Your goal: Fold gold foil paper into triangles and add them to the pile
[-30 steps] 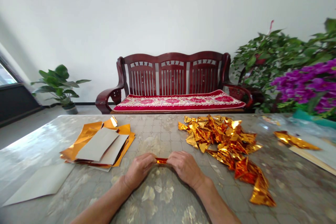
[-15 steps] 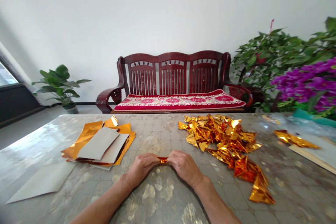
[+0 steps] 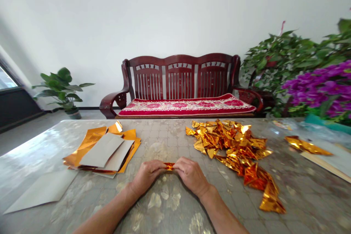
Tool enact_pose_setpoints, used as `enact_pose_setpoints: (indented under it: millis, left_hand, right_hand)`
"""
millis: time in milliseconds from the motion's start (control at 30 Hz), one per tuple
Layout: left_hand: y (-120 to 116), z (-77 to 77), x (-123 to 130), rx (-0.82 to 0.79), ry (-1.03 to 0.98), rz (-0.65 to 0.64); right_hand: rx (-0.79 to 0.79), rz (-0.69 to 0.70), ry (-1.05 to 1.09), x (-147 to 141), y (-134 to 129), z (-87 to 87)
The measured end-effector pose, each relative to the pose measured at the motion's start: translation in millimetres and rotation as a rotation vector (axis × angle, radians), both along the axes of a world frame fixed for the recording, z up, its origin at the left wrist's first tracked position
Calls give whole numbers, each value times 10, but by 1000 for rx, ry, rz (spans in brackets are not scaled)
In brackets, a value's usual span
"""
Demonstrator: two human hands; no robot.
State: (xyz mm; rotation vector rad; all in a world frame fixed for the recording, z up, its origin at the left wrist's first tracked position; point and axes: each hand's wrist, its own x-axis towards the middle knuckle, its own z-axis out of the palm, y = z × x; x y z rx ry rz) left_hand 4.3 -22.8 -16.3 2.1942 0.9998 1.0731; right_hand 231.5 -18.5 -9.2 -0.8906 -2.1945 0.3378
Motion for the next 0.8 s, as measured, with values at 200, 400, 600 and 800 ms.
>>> enact_pose_setpoints:
  millis: [200,400,600,800]
  left_hand:
    - [-11,2,8,15,12,25]
    - [-16,19,8,9,18,18]
    - [-31,21,7,4,26,15]
    - [-30,22,1,25,28,-23]
  right_hand:
    - [-7,-9,30,-24,-8,-5]
    - [-22,-8,57,-42,-19,-5]
    - [-58,-26,83,-62,-25,-19]
    - [-77,-21,110,-89,-33,-21]
